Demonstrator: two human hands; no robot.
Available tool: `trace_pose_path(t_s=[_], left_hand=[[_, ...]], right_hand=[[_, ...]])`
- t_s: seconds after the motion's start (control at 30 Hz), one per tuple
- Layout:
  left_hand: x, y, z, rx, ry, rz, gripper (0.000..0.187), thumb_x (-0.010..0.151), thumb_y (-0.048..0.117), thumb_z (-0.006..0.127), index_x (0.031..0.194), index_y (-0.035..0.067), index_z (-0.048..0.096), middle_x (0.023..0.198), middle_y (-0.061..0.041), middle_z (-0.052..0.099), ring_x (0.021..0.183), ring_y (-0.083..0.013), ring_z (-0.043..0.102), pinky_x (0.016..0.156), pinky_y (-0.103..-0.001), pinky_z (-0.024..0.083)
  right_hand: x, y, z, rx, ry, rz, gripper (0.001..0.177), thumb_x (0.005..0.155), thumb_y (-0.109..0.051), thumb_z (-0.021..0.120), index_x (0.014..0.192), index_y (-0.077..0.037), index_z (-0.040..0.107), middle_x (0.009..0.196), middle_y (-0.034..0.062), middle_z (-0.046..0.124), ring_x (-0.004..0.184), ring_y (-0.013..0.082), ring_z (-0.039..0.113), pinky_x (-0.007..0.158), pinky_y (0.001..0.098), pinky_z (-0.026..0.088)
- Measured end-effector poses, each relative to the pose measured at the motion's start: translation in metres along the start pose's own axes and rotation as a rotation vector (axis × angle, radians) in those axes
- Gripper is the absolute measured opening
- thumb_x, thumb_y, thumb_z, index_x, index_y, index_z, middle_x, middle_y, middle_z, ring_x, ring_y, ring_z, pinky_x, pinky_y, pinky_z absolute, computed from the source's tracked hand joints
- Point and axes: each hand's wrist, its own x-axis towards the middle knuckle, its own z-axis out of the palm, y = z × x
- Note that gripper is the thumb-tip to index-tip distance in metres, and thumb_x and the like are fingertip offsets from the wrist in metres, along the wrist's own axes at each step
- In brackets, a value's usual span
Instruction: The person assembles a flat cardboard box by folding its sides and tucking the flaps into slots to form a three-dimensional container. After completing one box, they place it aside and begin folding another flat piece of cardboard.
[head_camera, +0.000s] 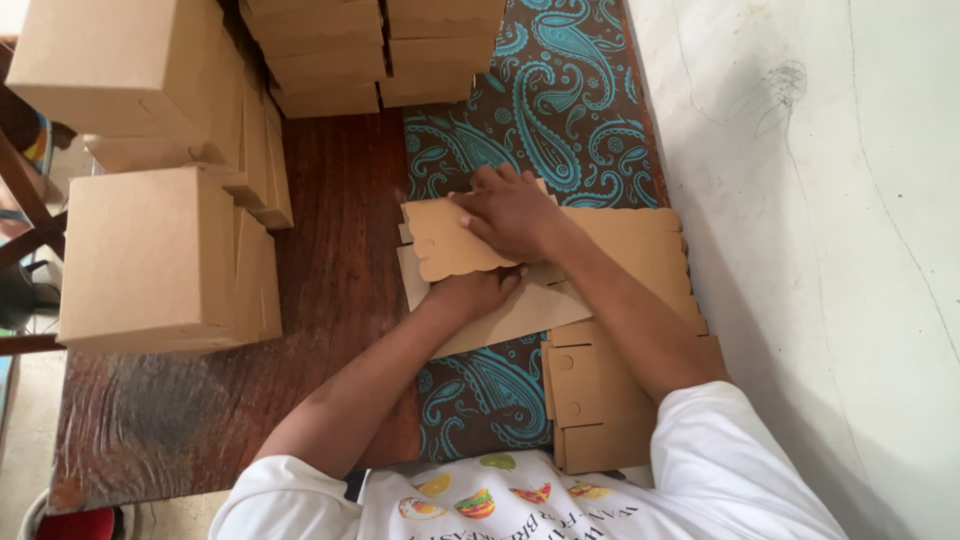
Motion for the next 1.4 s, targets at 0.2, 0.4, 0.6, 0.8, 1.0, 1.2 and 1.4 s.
trace_pose_path(t_s=[0.2, 0.4, 0.6, 0.8, 1.0, 1.2, 1.4], left_hand=[[0.0, -0.007, 0.051, 0.051, 0.09, -0.087, 0.059, 0.103, 0.052, 0.039, 0.09, 0.011, 0.079, 0.078, -0.016, 0.076, 0.081, -0.0302, 0.076, 0.086, -0.04, 0.055], [0.002, -0.018, 0.08, 0.011, 0.039, -0.044, 0.064, 0.103, 0.054, 0.034, 0.091, 0.01, 0.078, 0.076, -0.017, 0.076, 0.076, -0.0323, 0.075, 0.086, -0.041, 0.055], [0.002, -0.007, 0.004, 0.216, 0.137, 0.191, 0.039, 0.1, 0.047, 0.043, 0.107, 0.018, 0.068, 0.082, -0.017, 0.076, 0.077, -0.0296, 0.077, 0.078, -0.04, 0.059], [-0.003, 0.013, -0.008, 0.096, 0.173, -0.065, 0.062, 0.102, 0.065, 0.041, 0.087, 0.017, 0.076, 0.071, -0.01, 0.074, 0.072, -0.0244, 0.076, 0.077, -0.037, 0.06], [0.008, 0.007, -0.007, 0.058, -0.093, -0.108, 0.067, 0.102, 0.063, 0.038, 0.101, 0.008, 0.076, 0.085, -0.019, 0.077, 0.079, -0.0278, 0.077, 0.08, -0.044, 0.06], [0.019, -0.035, 0.031, 0.113, -0.058, -0.142, 0.084, 0.09, 0.057, 0.062, 0.156, 0.009, 0.041, 0.153, -0.015, 0.044, 0.136, -0.0389, 0.047, 0.108, -0.06, 0.037], [0.016, -0.053, 0.017, -0.066, -0.113, -0.09, 0.074, 0.098, 0.059, 0.054, 0.153, 0.01, 0.047, 0.159, -0.021, 0.037, 0.148, -0.0409, 0.031, 0.117, -0.061, 0.024]], right_hand=[[0.013, 0.0, 0.029, -0.038, 0.127, -0.034, 0.043, 0.104, -0.048, 0.044, 0.137, -0.03, 0.065, 0.118, -0.0004, 0.044, 0.111, 0.0264, 0.046, 0.09, 0.0435, 0.039], [0.007, 0.013, 0.035, -0.057, 0.167, 0.026, 0.041, 0.103, -0.05, 0.044, 0.127, -0.03, 0.071, 0.12, -0.0028, 0.047, 0.114, 0.0259, 0.047, 0.091, 0.0455, 0.04], [-0.008, 0.05, 0.034, 0.006, 0.166, 0.094, 0.043, 0.104, -0.055, 0.047, 0.129, -0.029, 0.072, 0.122, -0.0004, 0.053, 0.119, 0.0297, 0.052, 0.096, 0.0496, 0.043], [-0.036, 0.084, 0.039, 0.063, 0.158, 0.117, 0.043, 0.106, -0.054, 0.048, 0.132, -0.03, 0.072, 0.129, 0.0016, 0.053, 0.123, 0.0331, 0.049, 0.097, 0.051, 0.043], [-0.052, 0.122, 0.076, 0.063, 0.592, 0.085, 0.024, 0.105, -0.04, 0.062, 0.11, -0.027, 0.082, 0.117, 0.0003, 0.066, 0.107, 0.0279, 0.065, 0.083, 0.0412, 0.052], [-0.055, 0.12, 0.065, 0.55, 0.721, 0.145, 0.033, 0.115, -0.032, 0.049, 0.128, -0.015, 0.074, 0.108, 0.0082, 0.065, 0.091, 0.0298, 0.068, 0.086, 0.0446, 0.053], [-0.067, 0.105, 0.045, 0.389, 0.767, 0.066, 0.039, 0.1, -0.021, 0.071, 0.138, -0.011, 0.065, 0.119, 0.0115, 0.062, 0.112, 0.0347, 0.063, 0.096, 0.0484, 0.05]])
